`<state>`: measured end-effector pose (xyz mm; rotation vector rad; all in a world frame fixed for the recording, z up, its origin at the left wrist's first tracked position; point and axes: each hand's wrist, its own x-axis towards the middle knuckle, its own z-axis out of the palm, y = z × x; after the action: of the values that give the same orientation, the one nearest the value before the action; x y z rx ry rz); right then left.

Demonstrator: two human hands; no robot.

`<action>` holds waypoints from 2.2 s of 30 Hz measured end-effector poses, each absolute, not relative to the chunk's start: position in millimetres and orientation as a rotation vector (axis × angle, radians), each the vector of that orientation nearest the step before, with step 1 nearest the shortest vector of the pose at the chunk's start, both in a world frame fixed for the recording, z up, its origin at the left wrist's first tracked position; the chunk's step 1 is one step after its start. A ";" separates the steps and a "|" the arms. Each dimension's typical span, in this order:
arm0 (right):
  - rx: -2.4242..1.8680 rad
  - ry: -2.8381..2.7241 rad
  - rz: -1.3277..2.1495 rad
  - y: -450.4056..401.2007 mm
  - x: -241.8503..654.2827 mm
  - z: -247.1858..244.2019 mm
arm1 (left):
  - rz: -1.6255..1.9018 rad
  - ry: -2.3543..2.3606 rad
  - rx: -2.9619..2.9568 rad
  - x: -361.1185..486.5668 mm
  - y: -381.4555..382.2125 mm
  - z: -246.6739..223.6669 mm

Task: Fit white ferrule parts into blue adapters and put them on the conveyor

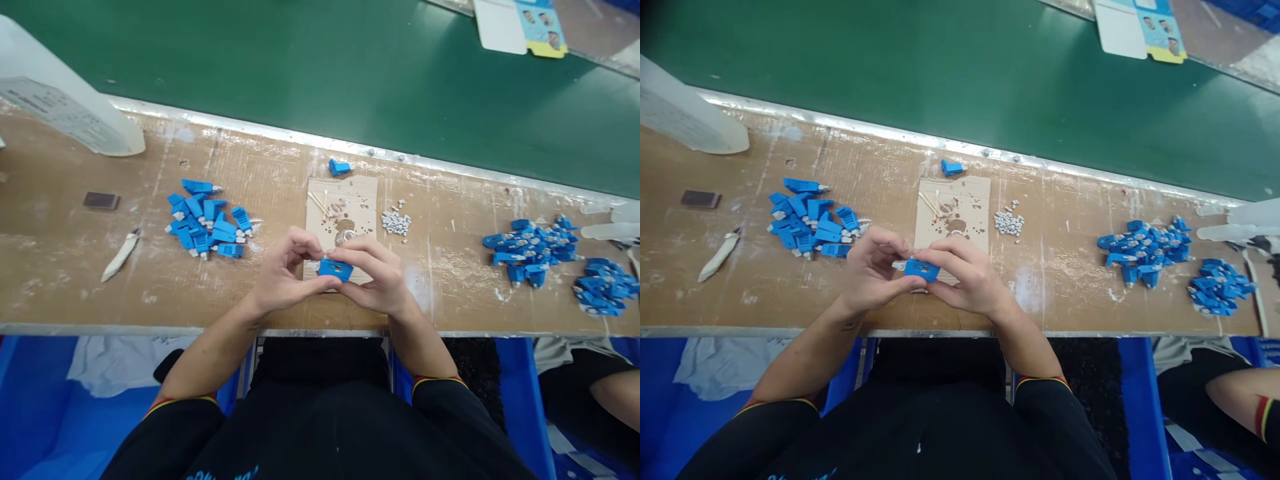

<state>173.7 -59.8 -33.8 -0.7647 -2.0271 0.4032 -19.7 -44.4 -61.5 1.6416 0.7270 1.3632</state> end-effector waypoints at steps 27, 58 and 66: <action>-1.918 -1.750 -0.059 -83.1 374.4 -50.8 | 0.970 1.895 1.965 -87.5 8.8 -72.9; -0.778 -1.713 0.673 -52.5 178.3 -37.3 | 1.087 0.743 1.235 -7.5 -33.3 -62.9; -0.783 -1.803 0.424 -55.0 173.3 -53.3 | 1.049 0.698 1.188 -5.3 -34.9 -61.8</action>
<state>173.3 -55.0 -53.3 -0.7830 -1.8032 0.4242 -5.3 -34.9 -61.8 1.1879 0.6978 1.0491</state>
